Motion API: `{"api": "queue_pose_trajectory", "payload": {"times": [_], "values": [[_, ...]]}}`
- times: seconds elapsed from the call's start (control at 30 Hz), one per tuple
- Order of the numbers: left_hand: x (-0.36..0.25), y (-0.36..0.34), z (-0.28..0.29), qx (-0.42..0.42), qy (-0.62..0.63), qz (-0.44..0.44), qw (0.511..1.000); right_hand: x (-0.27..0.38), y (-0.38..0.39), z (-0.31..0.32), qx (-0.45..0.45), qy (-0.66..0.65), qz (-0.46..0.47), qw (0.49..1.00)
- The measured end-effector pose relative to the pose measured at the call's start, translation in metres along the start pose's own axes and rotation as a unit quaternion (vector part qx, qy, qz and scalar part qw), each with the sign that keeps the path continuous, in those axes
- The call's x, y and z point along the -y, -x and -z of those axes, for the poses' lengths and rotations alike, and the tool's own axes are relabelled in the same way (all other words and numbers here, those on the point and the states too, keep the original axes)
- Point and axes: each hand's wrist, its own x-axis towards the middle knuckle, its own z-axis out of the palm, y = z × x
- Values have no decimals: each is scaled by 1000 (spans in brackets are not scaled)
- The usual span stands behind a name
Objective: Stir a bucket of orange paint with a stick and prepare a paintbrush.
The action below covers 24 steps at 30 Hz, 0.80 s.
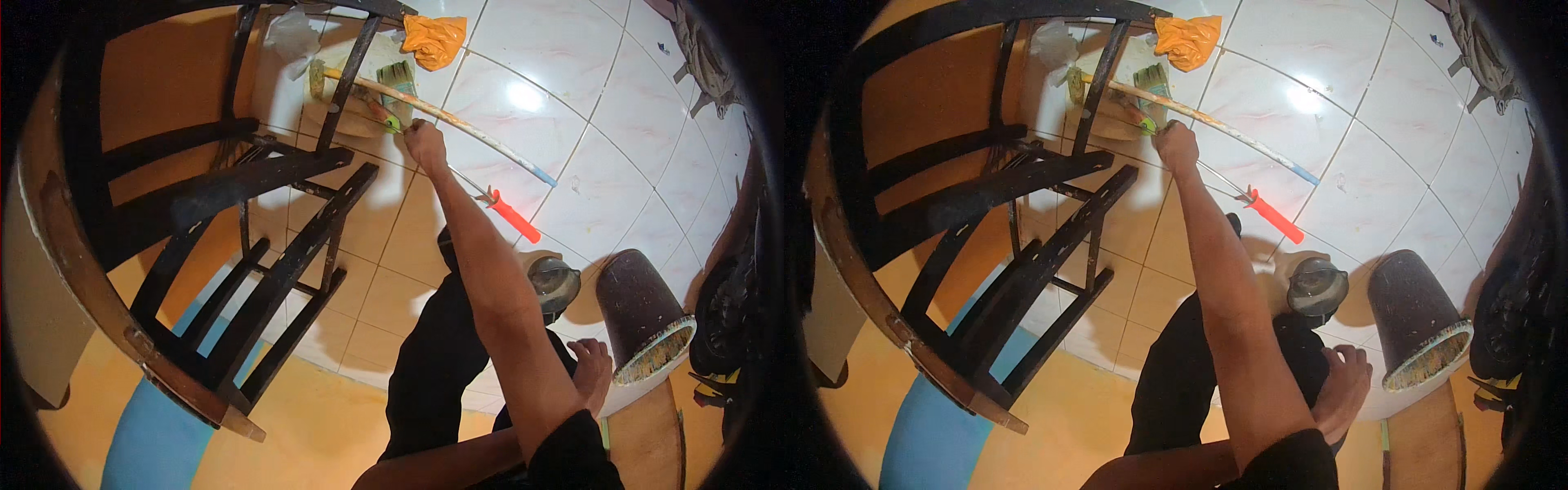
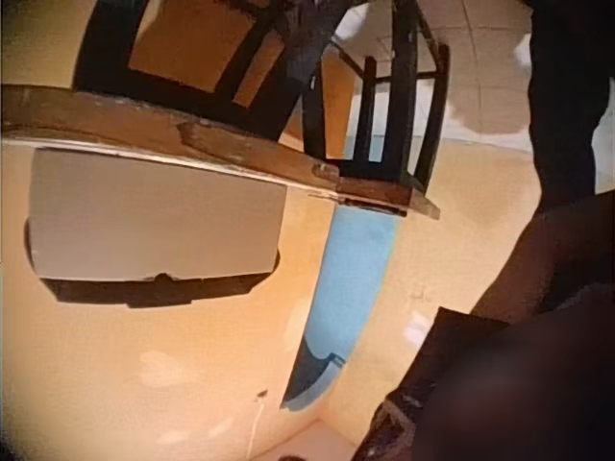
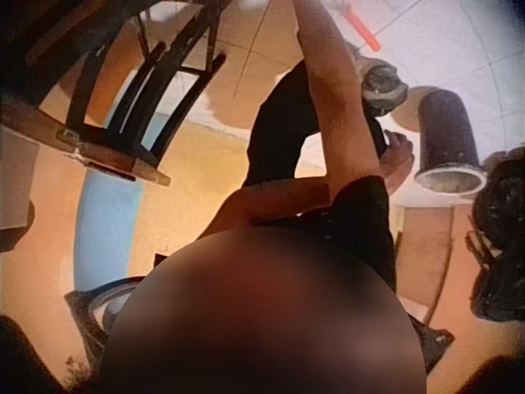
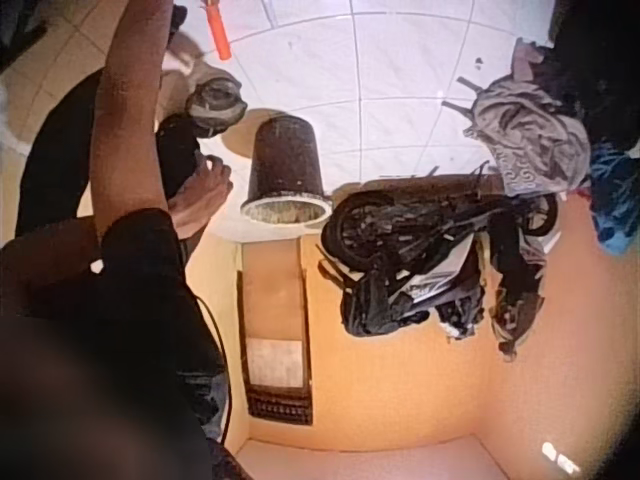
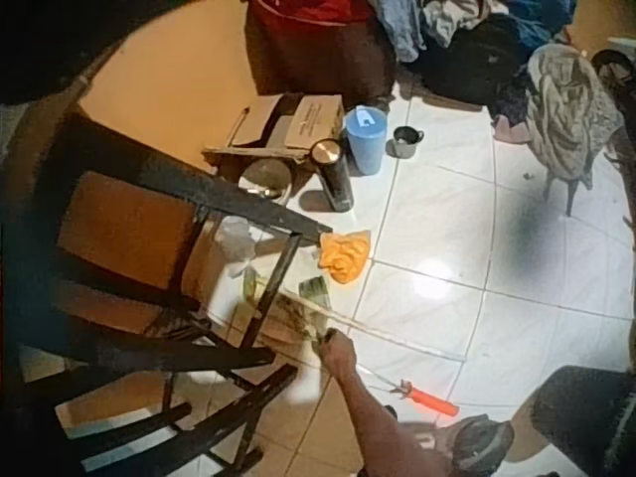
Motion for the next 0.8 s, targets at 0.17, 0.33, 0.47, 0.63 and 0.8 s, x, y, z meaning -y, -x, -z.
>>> {"api": "queue_pose_trajectory", "payload": {"times": [0.17,0.33,0.47,0.63,0.8], "values": [[-29,-9,-6,-11,-27,11,1000,-34,-30,6,57,-1,52,997],[-48,-16,-12,-2,-78,36,996,-30,-31,14,66,-25,96,993],[-64,-28,-19,17,-128,55,990,-10,-17,20,109,-88,2,990],[-90,-40,-23,45,-216,78,972,6,5,36,123,-92,-64,986],[-121,-49,-24,72,-322,92,940,-8,3,37,1,65,122,990]]}}
